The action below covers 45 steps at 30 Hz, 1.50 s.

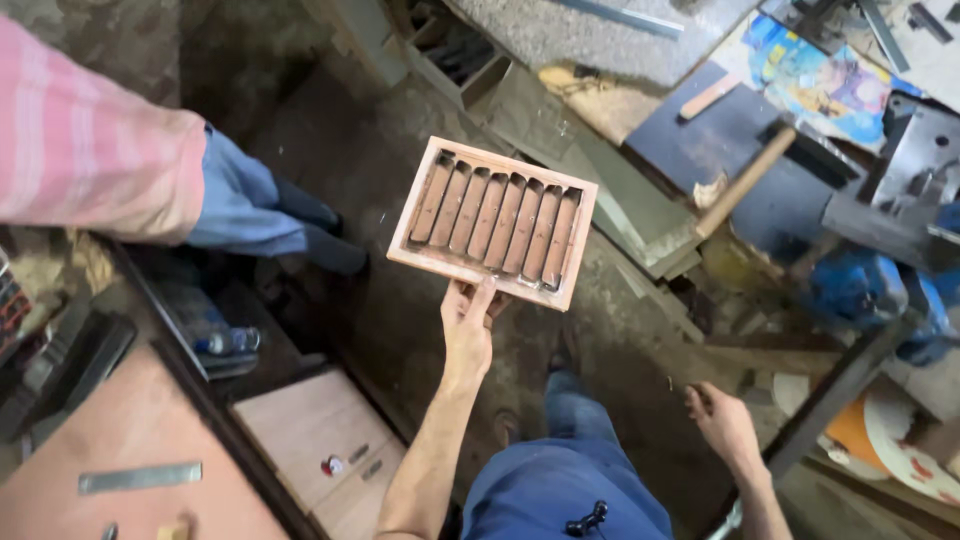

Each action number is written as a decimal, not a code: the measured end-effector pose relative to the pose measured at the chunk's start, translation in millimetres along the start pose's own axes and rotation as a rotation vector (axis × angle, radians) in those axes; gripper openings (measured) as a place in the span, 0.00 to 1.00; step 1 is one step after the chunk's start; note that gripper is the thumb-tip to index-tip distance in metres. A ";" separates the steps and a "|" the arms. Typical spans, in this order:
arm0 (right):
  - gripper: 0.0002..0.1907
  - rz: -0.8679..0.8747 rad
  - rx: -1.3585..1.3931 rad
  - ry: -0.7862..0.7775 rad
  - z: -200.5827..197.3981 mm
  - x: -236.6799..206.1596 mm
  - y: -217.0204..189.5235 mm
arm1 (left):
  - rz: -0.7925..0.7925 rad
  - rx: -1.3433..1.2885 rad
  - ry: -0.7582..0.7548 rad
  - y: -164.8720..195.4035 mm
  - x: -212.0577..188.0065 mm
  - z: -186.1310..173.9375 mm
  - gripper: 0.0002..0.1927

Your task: The person assembles small wooden pieces into a wooden tray using pliers and a hammer. They place the pieces into slots, secure them with metal pins, and tap the pins with a hammer to complete the assembly.

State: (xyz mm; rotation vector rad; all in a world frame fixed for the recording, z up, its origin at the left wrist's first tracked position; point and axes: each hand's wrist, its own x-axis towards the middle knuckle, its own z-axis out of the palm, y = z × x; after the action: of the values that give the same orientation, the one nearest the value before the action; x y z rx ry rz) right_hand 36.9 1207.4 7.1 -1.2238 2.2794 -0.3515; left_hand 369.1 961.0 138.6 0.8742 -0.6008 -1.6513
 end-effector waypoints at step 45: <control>0.11 0.356 -0.074 1.054 -227.8 657.2 -302.2 | -0.450 1.044 -0.872 24.2 717.7 93.8 0.14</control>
State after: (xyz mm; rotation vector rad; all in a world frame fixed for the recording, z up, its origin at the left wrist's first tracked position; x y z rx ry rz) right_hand -178.7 489.2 120.6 -0.6675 3.3349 -0.9445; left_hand 230.9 256.3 44.5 1.0013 -2.1174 -2.1048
